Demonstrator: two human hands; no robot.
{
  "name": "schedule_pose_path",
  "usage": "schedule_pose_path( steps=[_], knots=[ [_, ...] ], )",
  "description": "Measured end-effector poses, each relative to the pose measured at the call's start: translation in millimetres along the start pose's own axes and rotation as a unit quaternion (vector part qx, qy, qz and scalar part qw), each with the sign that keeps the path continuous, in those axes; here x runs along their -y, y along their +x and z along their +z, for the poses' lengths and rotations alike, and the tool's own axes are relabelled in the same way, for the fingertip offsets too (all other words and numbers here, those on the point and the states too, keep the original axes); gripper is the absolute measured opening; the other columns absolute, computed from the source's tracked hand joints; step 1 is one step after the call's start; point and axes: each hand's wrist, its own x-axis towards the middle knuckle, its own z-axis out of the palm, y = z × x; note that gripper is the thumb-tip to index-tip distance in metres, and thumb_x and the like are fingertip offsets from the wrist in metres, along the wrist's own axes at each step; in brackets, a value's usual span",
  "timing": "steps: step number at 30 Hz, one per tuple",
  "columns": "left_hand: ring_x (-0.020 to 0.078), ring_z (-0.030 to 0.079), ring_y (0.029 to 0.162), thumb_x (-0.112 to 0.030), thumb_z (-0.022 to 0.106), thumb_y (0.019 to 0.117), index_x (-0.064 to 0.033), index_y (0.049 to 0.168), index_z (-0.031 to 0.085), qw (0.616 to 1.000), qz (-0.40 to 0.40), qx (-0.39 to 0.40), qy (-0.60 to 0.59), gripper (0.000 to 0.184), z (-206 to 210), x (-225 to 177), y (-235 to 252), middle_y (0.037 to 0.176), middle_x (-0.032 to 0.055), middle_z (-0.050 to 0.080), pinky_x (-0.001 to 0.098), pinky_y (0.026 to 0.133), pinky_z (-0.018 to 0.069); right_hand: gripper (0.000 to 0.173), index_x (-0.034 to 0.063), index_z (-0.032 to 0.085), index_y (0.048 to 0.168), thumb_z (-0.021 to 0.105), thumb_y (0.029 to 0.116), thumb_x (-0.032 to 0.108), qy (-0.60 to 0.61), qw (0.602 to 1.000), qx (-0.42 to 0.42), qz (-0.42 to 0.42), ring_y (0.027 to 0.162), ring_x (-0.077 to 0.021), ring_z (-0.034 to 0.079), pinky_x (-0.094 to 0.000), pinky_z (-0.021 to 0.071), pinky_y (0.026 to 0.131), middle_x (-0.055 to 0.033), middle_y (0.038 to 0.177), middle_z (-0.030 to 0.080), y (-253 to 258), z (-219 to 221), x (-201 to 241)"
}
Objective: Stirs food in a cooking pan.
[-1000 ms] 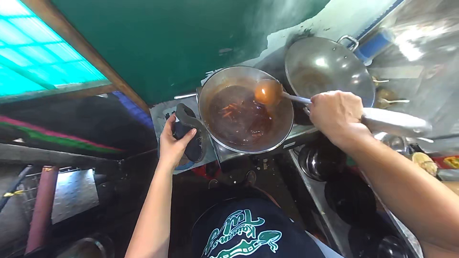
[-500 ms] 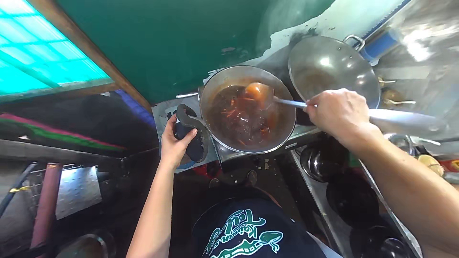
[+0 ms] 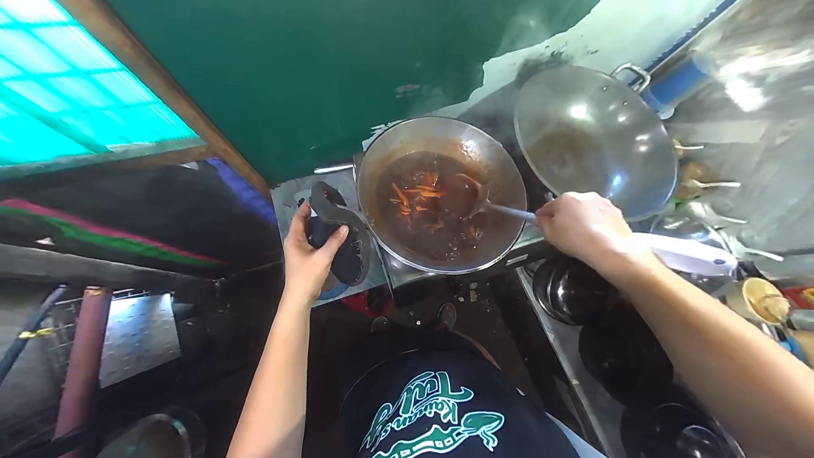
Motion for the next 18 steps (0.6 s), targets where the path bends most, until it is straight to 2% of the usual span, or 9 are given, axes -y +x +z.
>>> schedule_pose_path(
  steps=[4,6,9,10,11,12,13,15,18],
  knots=[
    [0.0107,0.064,0.113,-0.005,0.078,0.0866,-0.0043,0.147,0.043,1.0,0.005,0.0,0.0,0.069,0.9,1.0,2.8,0.13,0.009,0.061,0.0293,0.097,0.0547,0.027,0.0035,0.076,0.108,0.056,0.1042,0.021,-0.038,0.998,-0.054,-0.007,0.102,-0.0525,0.067,-0.0714,0.0493,0.079,-0.0297,0.102,0.071,-12.3,-32.6,17.6],
    [0.0107,0.064,0.113,-0.005,0.077,0.0862,-0.0044,0.147,0.042,1.0,0.0,0.001,-0.001,0.071,0.8,0.1,2.3,0.13,0.0088,0.061,0.029,0.097,0.0546,0.025,0.0004,0.074,0.105,0.056,0.1028,0.017,-0.067,0.994,-0.082,0.017,0.1,-0.0532,0.067,-0.0698,0.0499,0.076,-0.0308,0.101,0.07,-7.8,-33.9,21.3],
    [0.01,0.065,0.111,-0.006,0.077,0.0857,-0.0049,0.146,0.043,1.0,0.002,0.001,-0.001,0.07,-0.3,0.1,0.6,0.128,0.0075,0.062,0.0283,0.095,0.0554,0.018,-0.0113,0.068,0.092,0.055,0.0968,0.001,-0.107,0.986,-0.119,0.051,0.094,-0.0555,0.067,-0.0673,0.0491,0.07,-0.0352,0.096,0.068,-17.9,-24.0,32.4],
    [0.0098,0.064,0.112,-0.006,0.077,0.0861,-0.0046,0.147,0.043,1.0,0.004,0.003,-0.001,0.07,-1.2,0.8,-0.6,0.129,0.0076,0.062,0.0283,0.095,0.055,0.022,-0.0147,0.067,0.103,0.05,0.0992,-0.001,-0.114,0.989,-0.041,0.082,0.106,-0.0541,0.065,-0.0647,0.0496,0.08,-0.0361,0.11,0.067,-32.5,-35.9,47.7],
    [0.0098,0.064,0.113,-0.006,0.077,0.0865,-0.0045,0.147,0.043,1.0,0.005,0.004,0.0,0.069,-2.4,2.0,-1.7,0.13,0.0077,0.061,0.0287,0.097,0.0546,0.036,-0.0127,0.05,0.138,0.037,0.1086,0.004,-0.105,0.962,0.203,0.149,0.139,-0.0476,0.046,-0.0579,0.0401,0.106,-0.0327,0.146,0.048,-33.6,-69.7,68.2],
    [0.01,0.064,0.114,-0.006,0.077,0.0865,-0.0049,0.147,0.043,1.0,0.006,0.005,0.001,0.07,-3.4,2.7,-2.6,0.13,0.0078,0.061,0.0291,0.097,0.0543,0.023,-0.0155,0.067,0.1,0.049,0.0995,-0.001,-0.11,0.992,-0.035,0.06,0.103,-0.0541,0.066,-0.0644,0.0506,0.079,-0.0366,0.107,0.068,-33.1,-14.5,39.4],
    [0.0105,0.064,0.115,-0.006,0.077,0.0867,-0.0056,0.147,0.044,1.0,0.005,0.005,0.0,0.069,-4.3,3.9,-3.2,0.131,0.008,0.061,0.0297,0.098,0.0544,0.022,-0.012,0.066,0.087,0.053,0.0982,0.002,-0.09,0.992,-0.083,0.032,0.092,-0.0545,0.068,-0.0669,0.0507,0.071,-0.0349,0.094,0.068,-17.7,13.1,20.3],
    [0.0118,0.064,0.115,-0.007,0.078,0.087,-0.0056,0.148,0.044,1.0,0.003,0.007,-0.003,0.07,-5.0,5.8,-3.3,0.133,0.0091,0.061,0.0311,0.098,0.055,0.025,-0.0031,0.072,0.092,0.057,0.1012,0.014,-0.037,0.999,-0.006,0.032,0.098,-0.0515,0.068,-0.0697,0.0513,0.078,-0.0303,0.097,0.07,1.4,22.8,7.3],
    [0.0119,0.064,0.116,-0.006,0.078,0.0871,-0.0057,0.148,0.044,1.0,-0.002,0.012,-0.006,0.07,-4.3,4.3,-1.2,0.134,0.0094,0.061,0.0307,0.098,0.0548,0.024,0.0015,0.076,0.098,0.062,0.1011,0.02,-0.001,1.0,0.004,0.002,0.1,-0.051,0.068,-0.0719,0.0507,0.079,-0.0283,0.098,0.071,0.7,10.9,7.6]
  ],
)
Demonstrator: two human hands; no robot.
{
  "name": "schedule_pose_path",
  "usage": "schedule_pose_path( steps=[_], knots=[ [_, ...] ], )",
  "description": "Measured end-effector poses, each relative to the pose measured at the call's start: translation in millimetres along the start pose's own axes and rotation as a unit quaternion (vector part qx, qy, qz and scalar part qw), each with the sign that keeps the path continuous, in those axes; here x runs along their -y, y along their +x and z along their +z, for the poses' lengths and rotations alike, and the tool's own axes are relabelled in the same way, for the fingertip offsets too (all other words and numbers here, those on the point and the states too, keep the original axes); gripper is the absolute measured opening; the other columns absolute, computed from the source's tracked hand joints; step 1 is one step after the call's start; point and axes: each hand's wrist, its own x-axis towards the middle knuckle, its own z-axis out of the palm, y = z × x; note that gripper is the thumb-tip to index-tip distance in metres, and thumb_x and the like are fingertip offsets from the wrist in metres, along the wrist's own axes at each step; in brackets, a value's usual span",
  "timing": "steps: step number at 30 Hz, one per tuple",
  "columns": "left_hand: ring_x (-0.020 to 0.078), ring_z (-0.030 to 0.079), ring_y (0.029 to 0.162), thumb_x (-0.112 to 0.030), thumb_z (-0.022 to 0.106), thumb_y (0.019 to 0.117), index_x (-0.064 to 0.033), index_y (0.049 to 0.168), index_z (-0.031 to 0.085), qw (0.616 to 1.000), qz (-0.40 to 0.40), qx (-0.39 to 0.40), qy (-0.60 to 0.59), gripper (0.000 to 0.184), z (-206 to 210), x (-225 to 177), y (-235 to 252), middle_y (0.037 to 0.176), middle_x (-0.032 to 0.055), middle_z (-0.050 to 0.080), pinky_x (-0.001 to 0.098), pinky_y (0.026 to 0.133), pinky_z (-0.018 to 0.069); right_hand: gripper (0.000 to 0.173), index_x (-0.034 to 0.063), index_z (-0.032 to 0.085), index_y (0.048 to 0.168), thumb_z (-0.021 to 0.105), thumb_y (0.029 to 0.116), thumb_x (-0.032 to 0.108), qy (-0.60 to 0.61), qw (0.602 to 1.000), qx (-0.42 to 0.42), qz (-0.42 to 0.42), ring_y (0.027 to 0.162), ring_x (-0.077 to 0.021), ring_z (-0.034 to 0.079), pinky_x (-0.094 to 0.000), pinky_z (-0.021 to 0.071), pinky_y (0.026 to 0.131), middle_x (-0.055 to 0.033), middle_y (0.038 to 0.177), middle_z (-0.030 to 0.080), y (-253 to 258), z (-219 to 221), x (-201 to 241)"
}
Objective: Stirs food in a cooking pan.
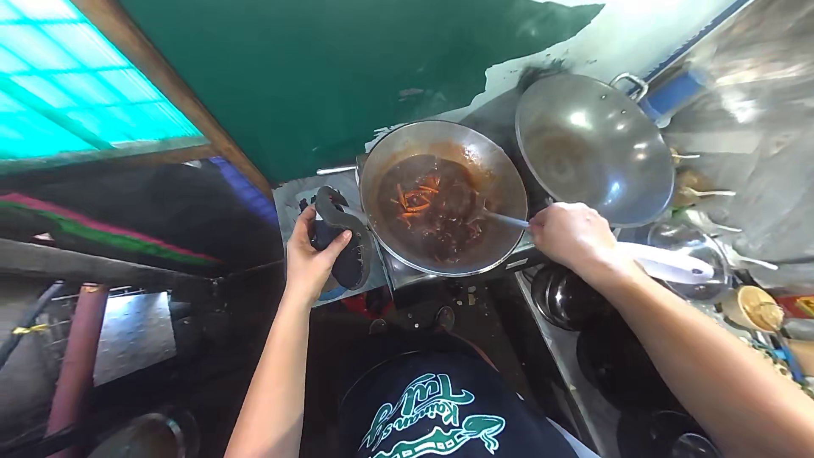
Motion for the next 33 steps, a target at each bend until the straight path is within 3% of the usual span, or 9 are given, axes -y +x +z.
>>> schedule_pose_path(
  steps=[6,9,12,17,22,29,33],
  knots=[
    [0.0106,0.063,0.115,-0.005,0.077,0.0866,-0.0045,0.146,0.044,1.0,0.0,0.0,0.006,0.069,2.4,-1.1,2.1,0.132,0.0093,0.06,0.0295,0.098,0.0543,0.027,0.0007,0.075,0.106,0.055,0.104,0.019,-0.051,0.995,-0.081,-0.002,0.1,-0.0533,0.067,-0.0702,0.0494,0.076,-0.0304,0.1,0.071,-11.7,-40.8,22.4],
    [0.0101,0.063,0.115,-0.006,0.077,0.0863,-0.0044,0.147,0.043,1.0,-0.001,0.001,0.011,0.069,1.9,-2.3,1.0,0.132,0.0089,0.061,0.0291,0.098,0.0541,0.021,-0.008,0.068,0.092,0.054,0.0998,0.007,-0.098,0.989,-0.097,0.06,0.095,-0.0541,0.068,-0.0665,0.0495,0.069,-0.0335,0.097,0.068,-1.2,-34.8,25.3],
    [0.0105,0.063,0.115,-0.005,0.077,0.0862,-0.0049,0.146,0.044,1.0,-0.004,-0.002,0.01,0.069,-2.2,-1.1,-1.8,0.132,0.0088,0.061,0.0292,0.097,0.0547,0.014,-0.0141,0.063,0.087,0.056,0.0939,-0.004,-0.117,0.987,-0.077,0.084,0.093,-0.0553,0.067,-0.0659,0.0499,0.067,-0.0361,0.096,0.066,1.8,-13.7,19.2],
    [0.0102,0.064,0.114,-0.005,0.077,0.0864,-0.0038,0.147,0.043,1.0,-0.005,-0.003,0.005,0.069,-6.7,-4.5,-0.7,0.132,0.009,0.061,0.0287,0.097,0.0549,0.023,-0.0017,0.073,0.095,0.058,0.1006,0.015,-0.045,0.999,0.002,0.026,0.099,-0.0505,0.068,-0.0689,0.0514,0.078,-0.0292,0.098,0.07,-0.1,-0.4,7.5],
    [0.0101,0.063,0.116,-0.007,0.079,0.0858,-0.0063,0.146,0.046,0.999,0.034,0.017,0.031,0.068,-1.6,-7.0,12.0,0.132,0.0081,0.061,0.0286,0.098,0.0539,0.028,0.0018,0.075,0.107,0.056,0.1044,0.021,-0.048,0.996,-0.07,-0.004,0.101,-0.0523,0.068,-0.0697,0.05,0.077,-0.0297,0.101,0.071,-9.4,-32.3,18.8],
    [0.0155,0.062,0.121,-0.009,0.085,0.0802,-0.0072,0.145,0.049,0.988,0.071,0.056,0.124,0.074,-4.2,-6.3,17.9,0.135,0.0122,0.061,0.0357,0.102,0.0524,0.017,-0.0131,0.065,0.089,0.057,0.0953,0.001,-0.091,0.988,-0.098,0.077,0.096,-0.0561,0.067,-0.0681,0.0493,0.069,-0.0362,0.099,0.067,18.1,-18.3,16.0],
    [0.0163,0.063,0.119,-0.007,0.084,0.0826,-0.0071,0.144,0.049,0.989,0.062,0.05,0.124,0.071,-3.7,-5.1,16.9,0.135,0.0126,0.061,0.0363,0.101,0.0533,0.022,-0.0047,0.071,0.092,0.061,0.0986,0.014,-0.033,0.998,-0.01,0.043,0.1,-0.0512,0.067,-0.0695,0.0515,0.08,-0.0309,0.099,0.07,14.4,3.7,10.5]
  ],
)
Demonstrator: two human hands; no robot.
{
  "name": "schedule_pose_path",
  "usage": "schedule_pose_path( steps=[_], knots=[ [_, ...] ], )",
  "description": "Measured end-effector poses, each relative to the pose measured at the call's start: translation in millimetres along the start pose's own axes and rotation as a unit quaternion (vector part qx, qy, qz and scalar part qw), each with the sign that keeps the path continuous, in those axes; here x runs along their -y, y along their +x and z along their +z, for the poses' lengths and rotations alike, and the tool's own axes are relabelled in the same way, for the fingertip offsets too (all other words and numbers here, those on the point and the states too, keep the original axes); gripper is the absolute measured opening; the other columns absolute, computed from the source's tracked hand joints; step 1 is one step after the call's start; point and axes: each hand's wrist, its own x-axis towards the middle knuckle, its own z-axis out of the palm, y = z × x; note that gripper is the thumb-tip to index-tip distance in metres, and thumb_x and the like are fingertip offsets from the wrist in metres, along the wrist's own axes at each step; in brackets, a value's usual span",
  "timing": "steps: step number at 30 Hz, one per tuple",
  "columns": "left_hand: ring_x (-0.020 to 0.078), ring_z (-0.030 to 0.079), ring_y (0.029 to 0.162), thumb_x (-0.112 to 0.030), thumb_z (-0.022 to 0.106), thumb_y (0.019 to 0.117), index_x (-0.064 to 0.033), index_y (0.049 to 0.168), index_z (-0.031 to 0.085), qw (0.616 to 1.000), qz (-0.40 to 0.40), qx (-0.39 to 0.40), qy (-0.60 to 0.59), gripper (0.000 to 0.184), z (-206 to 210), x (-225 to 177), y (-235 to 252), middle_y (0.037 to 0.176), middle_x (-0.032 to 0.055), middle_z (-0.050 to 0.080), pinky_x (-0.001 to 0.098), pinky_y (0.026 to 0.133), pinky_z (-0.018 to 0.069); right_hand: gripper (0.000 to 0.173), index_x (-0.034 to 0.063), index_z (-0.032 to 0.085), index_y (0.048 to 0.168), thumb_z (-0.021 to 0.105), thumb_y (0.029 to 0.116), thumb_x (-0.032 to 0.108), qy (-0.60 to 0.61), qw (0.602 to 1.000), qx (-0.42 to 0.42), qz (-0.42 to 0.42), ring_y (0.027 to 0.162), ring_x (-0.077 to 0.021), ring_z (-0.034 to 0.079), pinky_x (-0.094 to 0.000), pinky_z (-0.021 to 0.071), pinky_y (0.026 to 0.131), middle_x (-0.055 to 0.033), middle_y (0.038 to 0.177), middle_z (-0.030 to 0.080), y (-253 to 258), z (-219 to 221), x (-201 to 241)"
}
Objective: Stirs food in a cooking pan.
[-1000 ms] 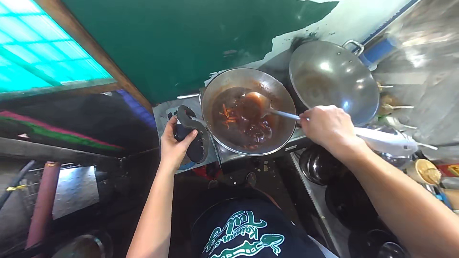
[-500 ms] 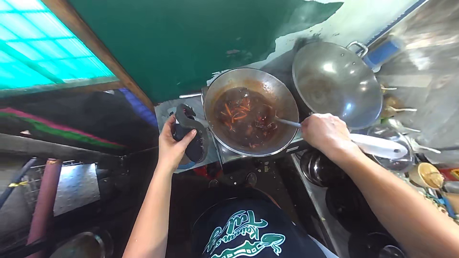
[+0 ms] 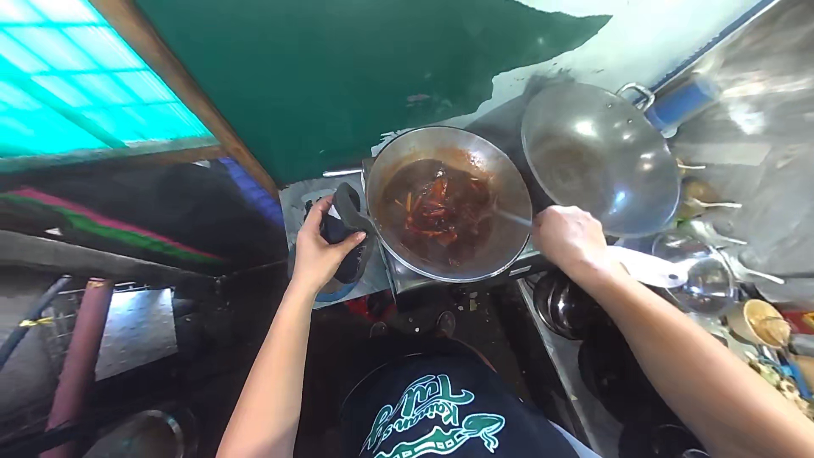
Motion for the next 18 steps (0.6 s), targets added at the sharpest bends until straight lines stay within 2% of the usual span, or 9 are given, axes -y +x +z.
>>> schedule_pose_path(
  steps=[3,8,11,14,16,18],
  knots=[
    [0.0154,0.063,0.117,-0.005,0.084,0.0823,-0.0061,0.143,0.049,1.0,-0.007,-0.009,-0.013,0.07,2.0,0.3,1.6,0.133,0.0124,0.062,0.0348,0.1,0.0534,0.023,0.0011,0.075,0.097,0.062,0.1005,0.02,0.021,0.999,0.008,-0.028,0.101,-0.05,0.068,-0.07,0.0513,0.08,-0.0276,0.099,0.071,-6.2,-9.9,-1.4],
    [0.0139,0.063,0.117,-0.005,0.084,0.0812,-0.0063,0.144,0.049,1.0,-0.014,-0.016,-0.019,0.072,2.9,1.4,0.9,0.133,0.0118,0.061,0.0333,0.099,0.0533,0.028,0.0029,0.076,0.11,0.055,0.1044,0.02,0.003,0.995,-0.08,-0.057,0.101,-0.0523,0.068,-0.0702,0.0497,0.078,-0.0297,0.102,0.071,-20.7,-43.9,8.8],
    [0.0128,0.063,0.116,-0.004,0.083,0.0812,-0.0061,0.142,0.049,0.999,-0.019,-0.02,-0.026,0.07,3.7,0.8,-0.6,0.131,0.0112,0.061,0.0318,0.098,0.054,0.025,-0.0032,0.073,0.103,0.053,0.1035,0.014,-0.019,0.992,-0.122,-0.031,0.098,-0.0545,0.067,-0.0689,0.0496,0.073,-0.0321,0.102,0.07,-5.7,-42.8,8.7],
    [0.0126,0.063,0.116,-0.004,0.083,0.0814,-0.0047,0.143,0.048,0.999,-0.023,-0.026,-0.04,0.071,5.6,1.3,-2.1,0.131,0.0116,0.061,0.0317,0.098,0.0543,0.018,-0.0093,0.069,0.097,0.054,0.0964,0.001,-0.034,0.992,-0.119,0.015,0.098,-0.0552,0.067,-0.0686,0.0494,0.07,-0.034,0.105,0.068,11.2,-26.8,2.4],
    [0.0125,0.064,0.115,-0.004,0.083,0.0815,-0.0049,0.144,0.047,0.998,-0.028,-0.028,-0.05,0.072,6.0,2.0,-2.8,0.132,0.0113,0.061,0.0318,0.098,0.0546,0.018,-0.0113,0.067,0.091,0.056,0.0962,0.001,-0.037,0.995,-0.089,0.024,0.097,-0.0552,0.067,-0.0688,0.05,0.071,-0.0347,0.101,0.068,13.1,-13.5,-0.5],
    [0.0124,0.064,0.115,-0.004,0.083,0.0814,-0.0053,0.143,0.048,0.998,-0.025,-0.029,-0.054,0.071,5.9,3.6,-3.0,0.132,0.0109,0.062,0.0316,0.098,0.0546,0.023,-0.0083,0.068,0.088,0.057,0.0986,0.009,-0.014,0.999,-0.045,0.009,0.096,-0.0529,0.068,-0.0683,0.0515,0.074,-0.0321,0.096,0.069,10.0,-0.5,-0.8]
  ],
)
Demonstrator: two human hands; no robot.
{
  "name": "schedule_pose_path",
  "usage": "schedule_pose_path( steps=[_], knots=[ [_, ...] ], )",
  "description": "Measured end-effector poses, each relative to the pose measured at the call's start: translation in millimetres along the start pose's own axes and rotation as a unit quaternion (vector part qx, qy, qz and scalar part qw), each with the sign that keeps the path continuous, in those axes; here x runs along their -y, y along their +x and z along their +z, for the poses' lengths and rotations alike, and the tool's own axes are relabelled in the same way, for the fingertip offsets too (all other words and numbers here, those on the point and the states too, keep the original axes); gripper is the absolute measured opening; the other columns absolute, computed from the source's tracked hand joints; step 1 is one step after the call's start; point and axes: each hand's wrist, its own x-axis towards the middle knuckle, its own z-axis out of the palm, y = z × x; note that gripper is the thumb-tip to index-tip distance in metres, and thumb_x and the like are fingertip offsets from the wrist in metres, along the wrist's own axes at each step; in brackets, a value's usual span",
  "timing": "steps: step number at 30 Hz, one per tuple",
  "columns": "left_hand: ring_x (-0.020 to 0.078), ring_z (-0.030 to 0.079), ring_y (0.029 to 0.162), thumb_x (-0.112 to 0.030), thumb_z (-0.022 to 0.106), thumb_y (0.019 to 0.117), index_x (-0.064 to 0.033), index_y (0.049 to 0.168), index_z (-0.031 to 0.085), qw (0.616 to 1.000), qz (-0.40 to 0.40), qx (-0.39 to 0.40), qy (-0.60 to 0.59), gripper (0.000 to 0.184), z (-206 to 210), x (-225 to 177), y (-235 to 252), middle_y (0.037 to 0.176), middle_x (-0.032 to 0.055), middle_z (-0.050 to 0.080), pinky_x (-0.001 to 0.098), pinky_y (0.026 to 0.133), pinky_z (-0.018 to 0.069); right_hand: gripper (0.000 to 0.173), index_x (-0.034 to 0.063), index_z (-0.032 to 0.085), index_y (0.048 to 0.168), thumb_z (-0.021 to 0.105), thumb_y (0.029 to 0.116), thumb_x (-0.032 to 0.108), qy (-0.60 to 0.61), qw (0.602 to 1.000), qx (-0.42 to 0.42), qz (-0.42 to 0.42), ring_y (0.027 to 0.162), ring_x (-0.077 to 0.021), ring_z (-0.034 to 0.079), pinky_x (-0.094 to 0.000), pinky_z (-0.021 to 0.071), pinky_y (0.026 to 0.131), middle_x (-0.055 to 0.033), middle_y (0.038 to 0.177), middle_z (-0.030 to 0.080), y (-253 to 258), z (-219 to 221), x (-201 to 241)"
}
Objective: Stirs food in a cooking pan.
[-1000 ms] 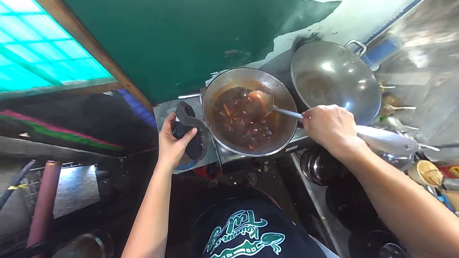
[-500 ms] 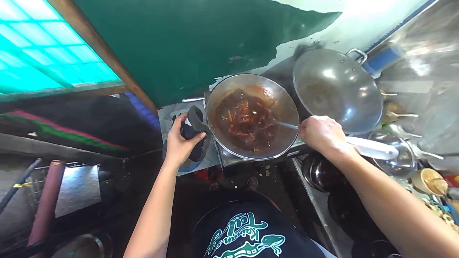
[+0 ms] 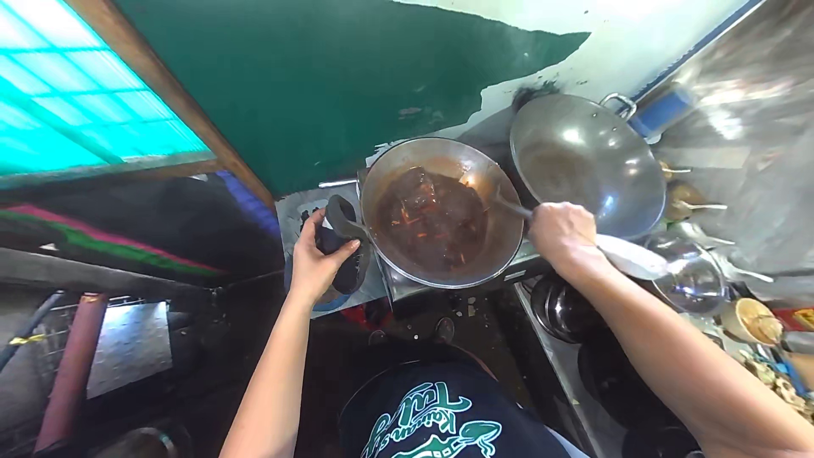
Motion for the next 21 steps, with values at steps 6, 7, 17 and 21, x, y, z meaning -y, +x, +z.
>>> schedule_pose_path(
  steps=[6,7,17,21],
  knots=[
    [0.0148,0.063,0.117,-0.006,0.086,0.0779,-0.0043,0.143,0.048,0.999,0.018,0.013,0.024,0.075,-0.2,0.1,2.6,0.132,0.0132,0.061,0.0338,0.1,0.0537,0.022,0.0032,0.077,0.1,0.064,0.1,0.021,0.088,0.994,0.053,-0.046,0.104,-0.0503,0.066,-0.0717,0.0496,0.081,-0.027,0.102,0.071,-7.6,-7.8,-14.2],
    [0.0147,0.063,0.117,-0.006,0.087,0.077,-0.0047,0.143,0.047,0.999,0.023,0.014,0.034,0.077,0.5,0.0,3.0,0.131,0.0134,0.061,0.034,0.1,0.0537,0.022,0.0041,0.077,0.102,0.064,0.1006,0.021,0.084,0.994,0.041,-0.05,0.104,-0.0504,0.066,-0.0719,0.0496,0.082,-0.0272,0.103,0.071,-11.4,-13.8,-14.8],
    [0.0083,0.064,0.109,-0.011,0.085,0.0794,-0.0015,0.136,0.051,0.996,0.067,-0.019,0.05,0.066,8.6,5.8,-8.0,0.122,0.0093,0.064,0.0282,0.096,0.0545,0.014,-0.0105,0.064,0.086,0.057,0.0943,-0.002,-0.085,0.996,-0.006,0.039,0.092,-0.053,0.068,-0.0645,0.0492,0.066,-0.0326,0.094,0.067,-17.4,-34.8,0.9],
    [0.0072,0.064,0.109,-0.008,0.086,0.0781,-0.0009,0.134,0.053,0.996,0.068,-0.032,0.038,0.065,13.5,4.0,-16.0,0.121,0.0086,0.065,0.0267,0.097,0.0542,0.02,-0.0044,0.069,0.086,0.062,0.097,0.01,-0.036,0.997,0.063,-0.013,0.096,-0.05,0.068,-0.0662,0.0515,0.074,-0.0291,0.093,0.069,-20.2,-21.3,-3.6]
  ],
)
